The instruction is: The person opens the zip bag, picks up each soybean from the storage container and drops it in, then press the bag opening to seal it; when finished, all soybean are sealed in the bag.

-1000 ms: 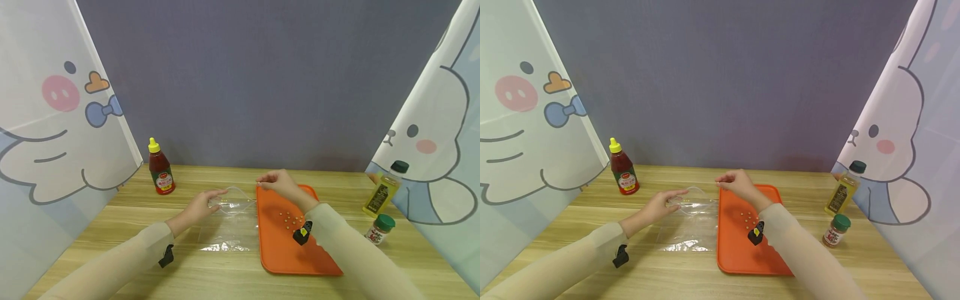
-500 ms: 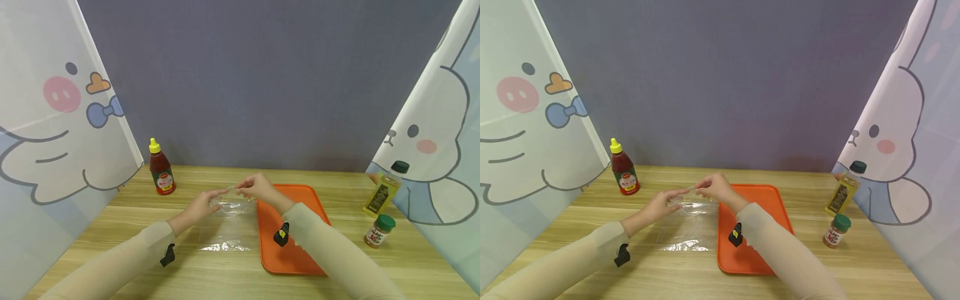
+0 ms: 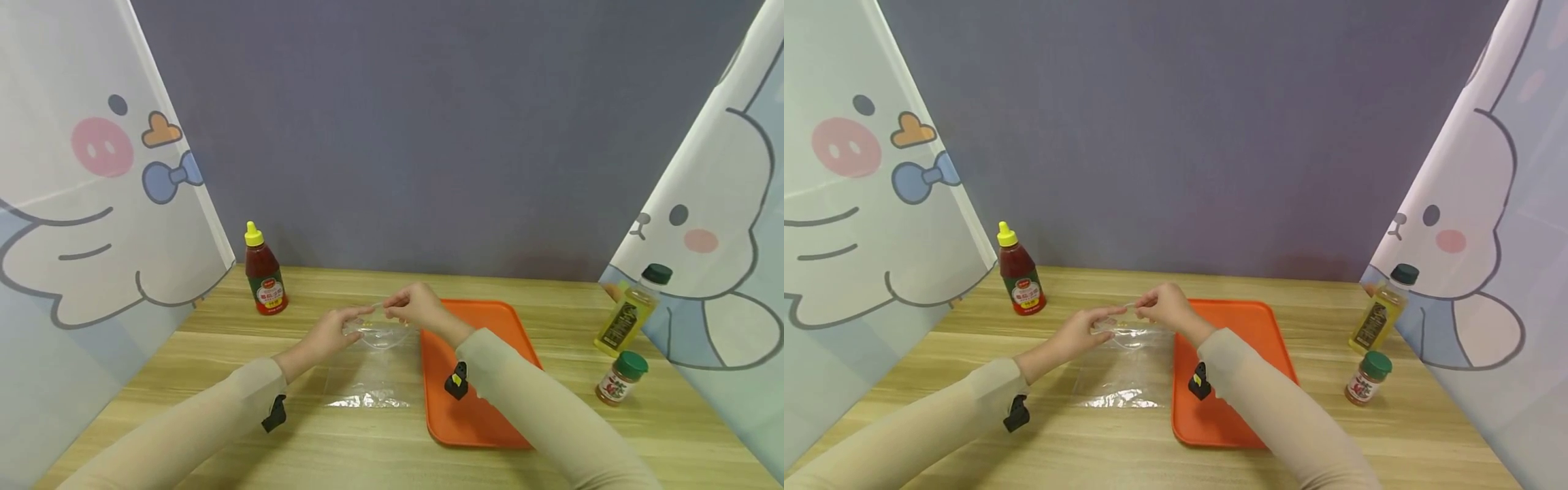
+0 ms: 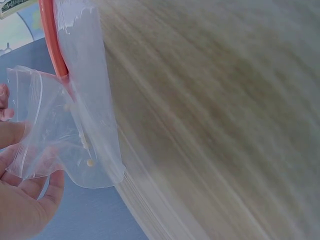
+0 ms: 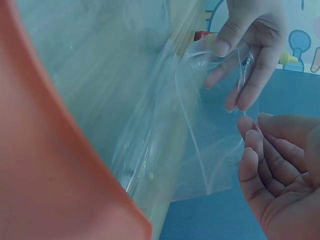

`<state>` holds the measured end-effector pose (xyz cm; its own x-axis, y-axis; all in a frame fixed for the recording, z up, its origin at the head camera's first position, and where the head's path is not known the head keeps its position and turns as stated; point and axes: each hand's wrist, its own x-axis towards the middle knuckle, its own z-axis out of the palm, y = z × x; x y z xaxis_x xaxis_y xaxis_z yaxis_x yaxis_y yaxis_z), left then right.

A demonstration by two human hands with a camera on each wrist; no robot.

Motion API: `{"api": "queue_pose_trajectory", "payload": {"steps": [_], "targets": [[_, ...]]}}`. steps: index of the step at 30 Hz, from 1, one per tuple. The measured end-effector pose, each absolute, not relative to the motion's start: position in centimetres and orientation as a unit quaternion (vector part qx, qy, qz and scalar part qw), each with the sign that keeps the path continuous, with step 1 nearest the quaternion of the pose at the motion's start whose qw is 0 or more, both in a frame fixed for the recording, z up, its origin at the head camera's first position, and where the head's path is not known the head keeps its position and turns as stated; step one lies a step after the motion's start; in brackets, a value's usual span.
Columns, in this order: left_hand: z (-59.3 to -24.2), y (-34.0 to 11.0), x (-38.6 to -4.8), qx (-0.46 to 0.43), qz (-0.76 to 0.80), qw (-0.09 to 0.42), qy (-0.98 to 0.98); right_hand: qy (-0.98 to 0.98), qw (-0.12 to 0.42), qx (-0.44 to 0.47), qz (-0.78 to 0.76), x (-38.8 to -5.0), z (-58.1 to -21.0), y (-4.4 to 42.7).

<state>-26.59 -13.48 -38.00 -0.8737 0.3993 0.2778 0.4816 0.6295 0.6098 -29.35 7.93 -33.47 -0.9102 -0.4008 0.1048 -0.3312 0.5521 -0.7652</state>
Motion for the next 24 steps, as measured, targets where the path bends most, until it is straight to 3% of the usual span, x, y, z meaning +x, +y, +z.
{"api": "queue_pose_trajectory", "payload": {"steps": [13,24], "targets": [[-38.2,-14.1,-26.7,-0.252,-0.36,0.059,-0.896,0.863,0.024,-0.196,-0.464,-29.6,-32.7,12.8],[-38.1,-14.6,-26.9,-0.237,-0.396,0.031,-0.887,0.887,0.053,-0.172,-0.425,-29.4,-34.5,18.8]]}}
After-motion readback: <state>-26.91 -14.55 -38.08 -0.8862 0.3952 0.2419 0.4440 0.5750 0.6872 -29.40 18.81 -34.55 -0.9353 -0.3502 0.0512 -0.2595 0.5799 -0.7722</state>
